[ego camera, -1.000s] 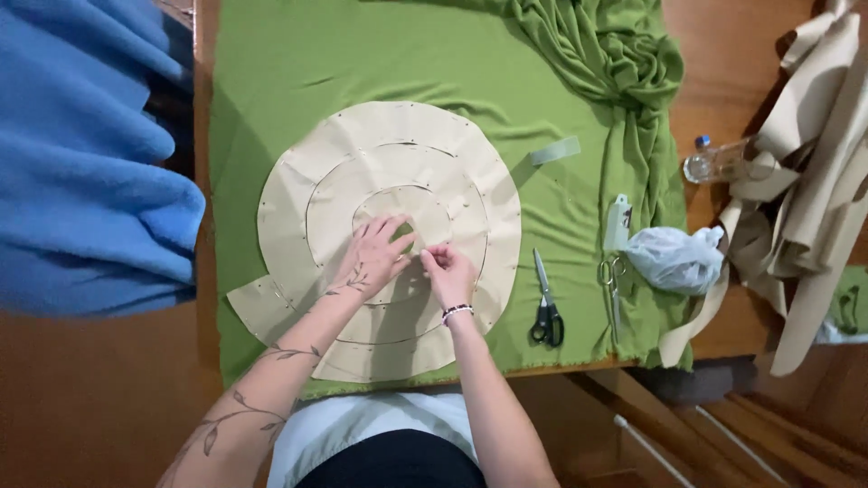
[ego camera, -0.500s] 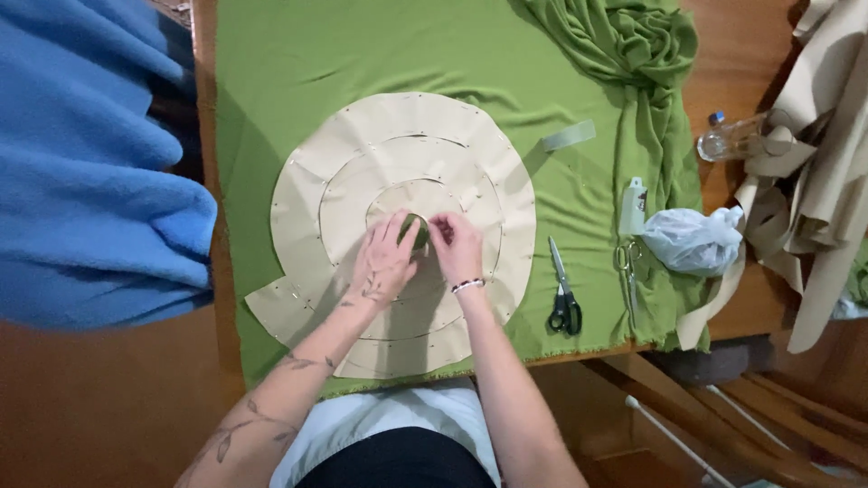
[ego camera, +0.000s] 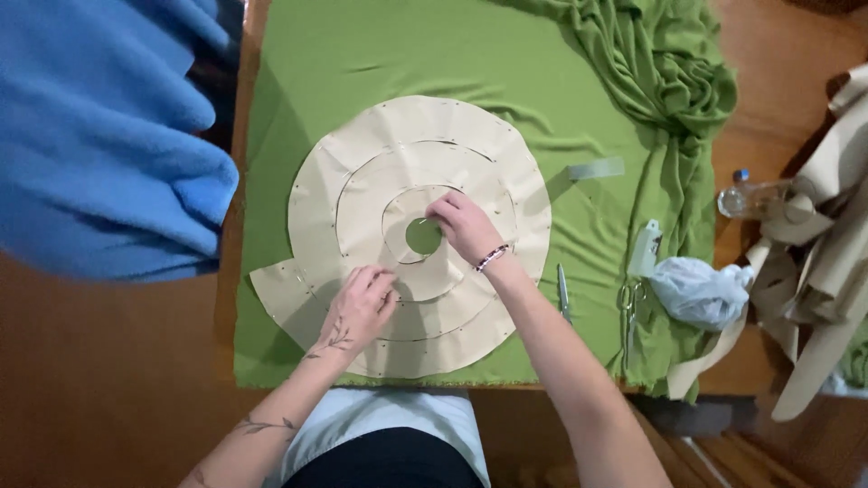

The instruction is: Pinning a spiral-shaped paper pattern onto green fabric on a wooden table.

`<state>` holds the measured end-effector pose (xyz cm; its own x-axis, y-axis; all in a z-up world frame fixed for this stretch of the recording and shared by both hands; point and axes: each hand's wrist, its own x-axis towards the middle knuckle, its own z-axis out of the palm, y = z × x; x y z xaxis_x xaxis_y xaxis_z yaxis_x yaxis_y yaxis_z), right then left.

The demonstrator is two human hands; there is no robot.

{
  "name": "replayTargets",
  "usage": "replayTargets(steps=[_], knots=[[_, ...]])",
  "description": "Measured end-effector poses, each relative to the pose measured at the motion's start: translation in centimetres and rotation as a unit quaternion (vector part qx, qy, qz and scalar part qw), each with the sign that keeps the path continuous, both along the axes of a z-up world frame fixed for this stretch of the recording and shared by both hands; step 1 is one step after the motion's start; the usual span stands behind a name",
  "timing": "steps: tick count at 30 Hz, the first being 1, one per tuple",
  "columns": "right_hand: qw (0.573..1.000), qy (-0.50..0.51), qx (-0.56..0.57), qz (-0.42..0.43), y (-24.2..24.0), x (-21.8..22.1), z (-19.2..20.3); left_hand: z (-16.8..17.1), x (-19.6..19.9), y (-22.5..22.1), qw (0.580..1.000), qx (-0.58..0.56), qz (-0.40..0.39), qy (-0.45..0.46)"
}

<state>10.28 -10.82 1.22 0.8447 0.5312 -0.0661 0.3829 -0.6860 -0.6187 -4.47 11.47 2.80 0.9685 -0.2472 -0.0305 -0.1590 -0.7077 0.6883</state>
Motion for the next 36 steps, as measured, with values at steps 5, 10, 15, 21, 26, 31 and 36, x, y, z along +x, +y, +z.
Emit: replayTargets(steps=[5, 10, 15, 21, 26, 31, 36], knots=[[0.987, -0.022, -0.044, 0.151, 1.6, 2.1, 0.1, 2.8, 1.3, -3.2, 0.997, 0.026, 0.070, -0.013], [0.968, 0.001, -0.062, 0.244, 1.8, 4.7, -1.7, 2.0, 2.7, -6.5, 0.986, -0.006, 0.160, 0.039], [0.954, 0.034, -0.098, 0.282, 1.6, 6.2, -2.6, 0.7, 3.2, -7.9, 0.974, 0.010, 0.224, 0.039], [0.948, 0.038, -0.114, 0.293, 1.8, 6.6, -3.2, -0.7, 2.6, -8.8, 0.958, 0.025, 0.284, 0.012], [0.943, 0.006, -0.121, 0.311, 2.1, 6.6, -3.0, -1.5, 2.5, -8.7, 0.959, 0.030, 0.279, 0.021], [0.939, -0.037, -0.166, 0.300, 2.8, 6.2, -2.9, -4.1, 3.0, -8.3, 0.955, 0.008, 0.295, 0.007], [0.937, -0.066, -0.193, 0.282, 3.1, 5.2, -3.1, -4.4, 4.9, -6.8, 0.942, -0.008, 0.328, 0.070]])
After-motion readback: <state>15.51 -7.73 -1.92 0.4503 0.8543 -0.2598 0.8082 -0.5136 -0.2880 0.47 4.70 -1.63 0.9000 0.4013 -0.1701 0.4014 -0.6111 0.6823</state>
